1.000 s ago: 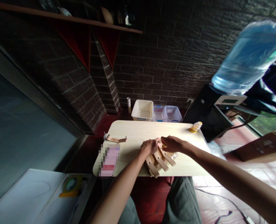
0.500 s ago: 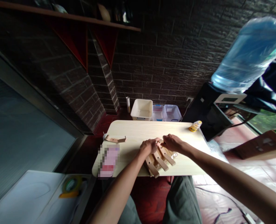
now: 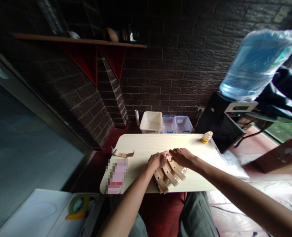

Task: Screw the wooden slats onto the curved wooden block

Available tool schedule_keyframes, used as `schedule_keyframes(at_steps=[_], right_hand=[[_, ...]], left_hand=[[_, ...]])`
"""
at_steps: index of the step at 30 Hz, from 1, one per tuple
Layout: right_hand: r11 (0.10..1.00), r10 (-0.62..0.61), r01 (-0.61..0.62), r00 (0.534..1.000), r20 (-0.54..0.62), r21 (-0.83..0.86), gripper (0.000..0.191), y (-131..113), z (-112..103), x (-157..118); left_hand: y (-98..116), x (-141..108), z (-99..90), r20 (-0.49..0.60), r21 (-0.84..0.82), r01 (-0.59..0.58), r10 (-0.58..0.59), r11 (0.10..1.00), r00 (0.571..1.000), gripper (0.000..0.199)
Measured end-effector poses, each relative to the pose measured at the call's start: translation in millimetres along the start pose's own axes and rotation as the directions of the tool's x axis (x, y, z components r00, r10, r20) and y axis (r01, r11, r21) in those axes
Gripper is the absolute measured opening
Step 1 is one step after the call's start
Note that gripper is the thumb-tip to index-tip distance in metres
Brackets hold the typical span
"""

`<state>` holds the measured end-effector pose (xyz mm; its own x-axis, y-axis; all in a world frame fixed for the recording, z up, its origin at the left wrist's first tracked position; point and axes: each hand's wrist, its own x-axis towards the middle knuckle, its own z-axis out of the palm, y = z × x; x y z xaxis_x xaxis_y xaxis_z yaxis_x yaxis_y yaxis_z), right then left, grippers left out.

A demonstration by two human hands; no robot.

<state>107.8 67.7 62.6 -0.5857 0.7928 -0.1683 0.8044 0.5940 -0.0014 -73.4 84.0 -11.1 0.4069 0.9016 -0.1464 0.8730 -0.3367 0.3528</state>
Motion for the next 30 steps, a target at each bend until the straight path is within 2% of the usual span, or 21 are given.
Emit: schedule_keyframes(at_steps=[4, 11, 13, 18, 20, 26, 30], right_hand=[[1.000, 0.009, -0.008, 0.999, -0.033, 0.025, 0.024, 3, 10, 5], [0.988, 0.153, -0.153, 0.988, 0.004, 0.004, 0.033, 0, 9, 7], [0.991, 0.137, -0.137, 0.991, 0.006, 0.004, 0.033, 0, 5, 6], [0.999, -0.009, 0.009, 1.000, -0.005, 0.044, 0.024, 3, 1, 2], [0.999, -0.010, 0.011, 1.000, -0.011, 0.049, 0.020, 5, 4, 3], [0.990, 0.138, -0.137, 0.990, -0.023, 0.018, 0.033, 13, 17, 7], [0.978, 0.195, -0.191, 0.980, -0.033, 0.083, 0.038, 19, 21, 2]], left_hand=[[2, 1, 1.4, 0.007, -0.008, 0.002, -0.002, 1.000, 1.000, 0.047], [4, -1, 1.8, -0.020, -0.015, 0.006, -0.006, 1.000, 1.000, 0.049], [4, -3, 0.9, -0.019, -0.011, 0.002, -0.002, 1.000, 1.000, 0.048], [3, -6, -0.4, 0.000, -0.015, 0.020, -0.020, 1.000, 1.000, 0.048], [3, -6, -0.1, -0.018, -0.026, 0.001, -0.002, 1.000, 1.000, 0.048], [4, -7, -2.1, -0.027, -0.015, 0.006, -0.006, 1.000, 1.000, 0.048], [6, -9, -5.2, -0.005, 0.018, 0.024, -0.023, 1.000, 1.000, 0.044]])
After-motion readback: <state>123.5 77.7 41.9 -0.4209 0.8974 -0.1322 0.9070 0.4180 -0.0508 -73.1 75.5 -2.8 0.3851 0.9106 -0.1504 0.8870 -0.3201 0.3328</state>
